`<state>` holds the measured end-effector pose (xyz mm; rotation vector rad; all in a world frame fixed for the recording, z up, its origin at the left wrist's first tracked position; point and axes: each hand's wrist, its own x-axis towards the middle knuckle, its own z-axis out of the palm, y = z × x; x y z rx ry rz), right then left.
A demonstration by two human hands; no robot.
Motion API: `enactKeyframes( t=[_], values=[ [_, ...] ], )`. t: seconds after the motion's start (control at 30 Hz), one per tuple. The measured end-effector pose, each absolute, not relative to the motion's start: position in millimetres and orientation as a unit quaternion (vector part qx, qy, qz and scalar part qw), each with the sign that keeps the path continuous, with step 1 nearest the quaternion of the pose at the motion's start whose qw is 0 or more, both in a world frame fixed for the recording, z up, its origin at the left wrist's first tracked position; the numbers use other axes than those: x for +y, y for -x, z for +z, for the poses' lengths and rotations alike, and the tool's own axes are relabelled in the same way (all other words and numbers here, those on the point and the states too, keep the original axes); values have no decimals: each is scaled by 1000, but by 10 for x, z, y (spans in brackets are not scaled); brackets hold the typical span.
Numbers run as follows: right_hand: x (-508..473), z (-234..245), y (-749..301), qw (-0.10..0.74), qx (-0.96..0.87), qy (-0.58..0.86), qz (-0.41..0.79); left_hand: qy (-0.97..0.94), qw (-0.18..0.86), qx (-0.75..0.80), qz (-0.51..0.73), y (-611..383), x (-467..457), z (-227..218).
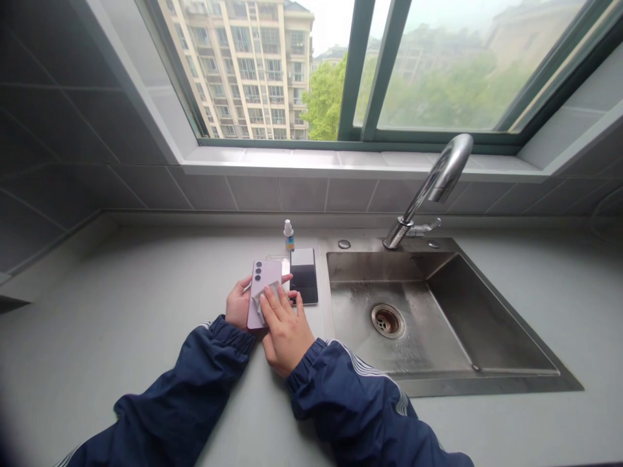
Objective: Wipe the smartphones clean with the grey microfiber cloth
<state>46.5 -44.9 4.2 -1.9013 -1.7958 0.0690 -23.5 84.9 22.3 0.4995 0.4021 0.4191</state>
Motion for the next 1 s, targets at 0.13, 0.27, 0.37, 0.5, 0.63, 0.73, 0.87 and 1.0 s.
enactKeyframes(
  t=[0.13, 0.27, 0.37, 0.5, 0.63, 0.73, 0.87, 1.0],
  values=[
    [-465, 97, -490, 256, -669, 698, 6, -260, 936, 161, 172, 222, 796, 170],
    [-459, 126, -532, 250, -660, 708, -26, -305, 916, 173, 196, 214, 775, 91],
    [-437, 127, -566, 242, -648, 721, -36, -323, 895, 206, 227, 223, 770, 40],
    [-406, 140, -622, 248, -626, 738, -45, -332, 883, 225, 243, 237, 741, -17],
    [-389, 166, -641, 268, -612, 743, -41, -332, 873, 248, 257, 244, 723, -24],
    [-395, 181, -610, 276, -624, 731, -23, -308, 885, 250, 245, 244, 744, 18],
    [-420, 177, -559, 282, -660, 696, -10, -284, 903, 239, 217, 225, 771, 105],
    [-430, 166, -557, 285, -669, 686, -25, -282, 919, 223, 164, 210, 778, 142]
  ],
)
